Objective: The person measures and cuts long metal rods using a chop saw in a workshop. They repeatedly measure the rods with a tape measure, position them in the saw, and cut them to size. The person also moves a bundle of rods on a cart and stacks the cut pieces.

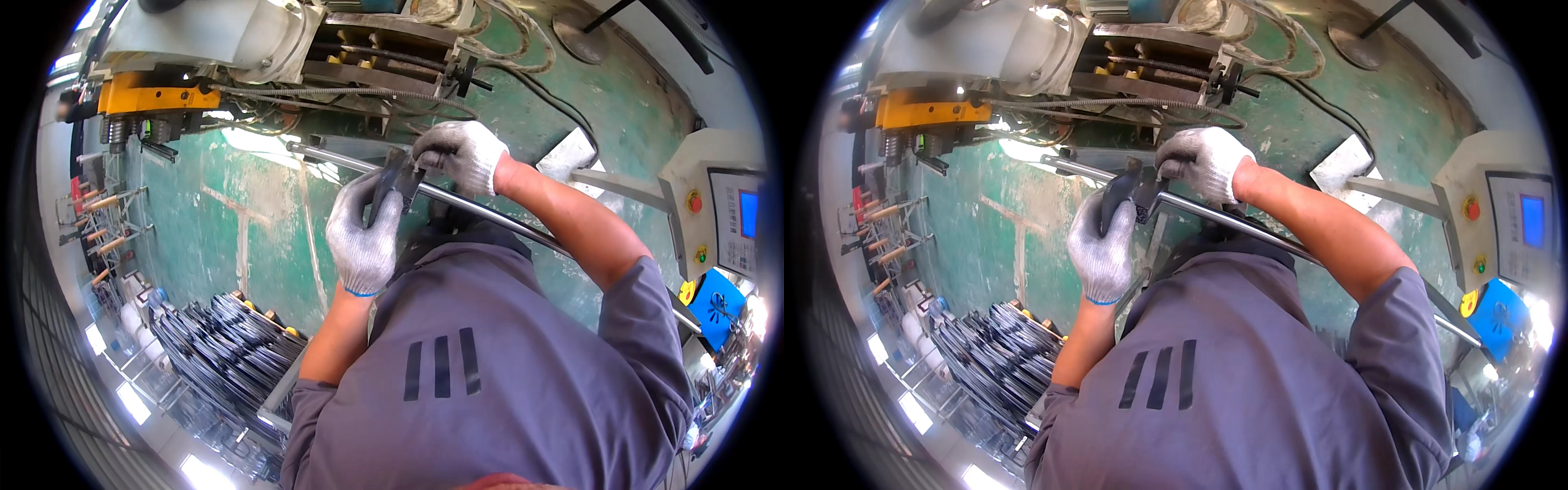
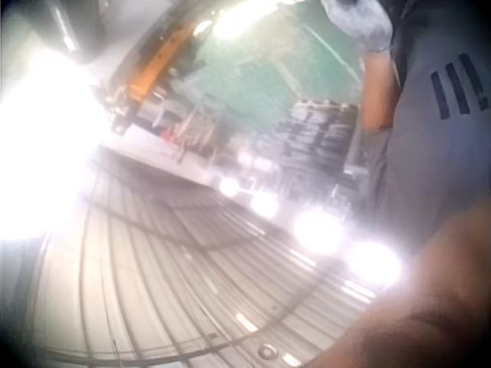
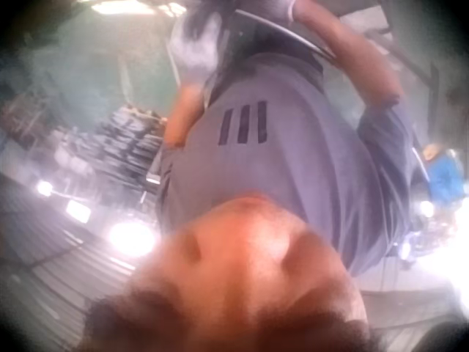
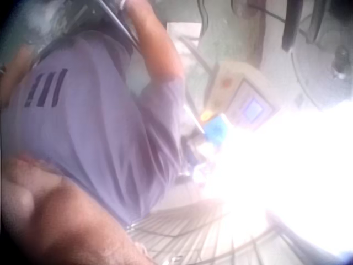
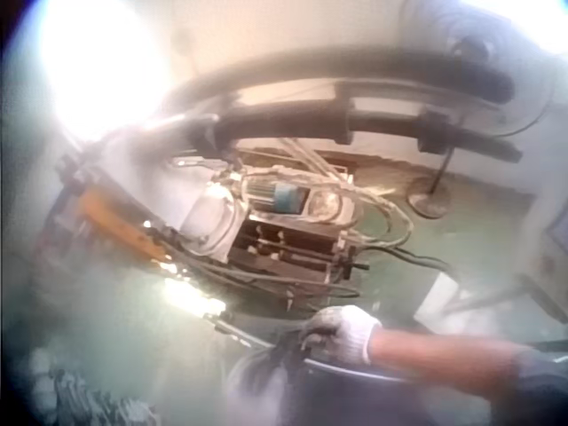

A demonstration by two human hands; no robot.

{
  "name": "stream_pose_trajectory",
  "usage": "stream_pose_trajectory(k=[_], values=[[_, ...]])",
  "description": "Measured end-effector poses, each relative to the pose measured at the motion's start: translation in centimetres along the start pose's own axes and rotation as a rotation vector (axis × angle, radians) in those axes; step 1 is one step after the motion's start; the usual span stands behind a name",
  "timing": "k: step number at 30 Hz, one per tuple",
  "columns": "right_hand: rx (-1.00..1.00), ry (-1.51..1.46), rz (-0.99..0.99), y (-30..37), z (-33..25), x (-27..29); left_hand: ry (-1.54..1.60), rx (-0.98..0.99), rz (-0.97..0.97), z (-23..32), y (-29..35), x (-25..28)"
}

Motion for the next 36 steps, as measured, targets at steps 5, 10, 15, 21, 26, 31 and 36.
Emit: stream_pose_trajectory(k=[5, 10, 15, 21, 26, 31, 36], values=[[0.037, -0.075, -0.054, -0.7, 1.4, -0.7, -0.043, -0.005, -0.007, -0.1, -0.1, 0.0], [-0.011, -0.101, -0.143, -1.0, 1.6, -1.0, -0.008, 0.006, 0.001, -0.4, 0.0, -0.1], [-0.007, 0.092, -0.18, -1.4, 0.1, -0.1, -0.016, 0.009, 0.019, -0.2, 0.0, -0.1], [0.077, 0.398, -0.161, -1.3, -2.1, 0.6, -0.04, 0.019, 0.023, -0.1, -0.1, -0.2], [-0.137, 0.349, -0.268, -1.2, -3.0, 0.9, -0.013, 0.015, 0.024, 0.2, 0.0, -0.4], [0.004, 0.421, -0.227, -0.9, -2.9, 0.7, -0.013, 0.03, 0.033, 0.4, -0.1, -0.4], [-0.179, 0.425, -0.366, -2.3, -2.4, -0.2, -0.009, 0.057, 0.035, -0.2, 0.0, -0.3]])
Point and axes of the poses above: each hand's wrist, its own y-axis away from the middle knuckle, its own x-axis out of the back of the hand, z = x × y, the point moved 8 cm from there along -y, towards the middle knuckle, and after that the axes turned 12 degrees about y, right-handed, at the moved point
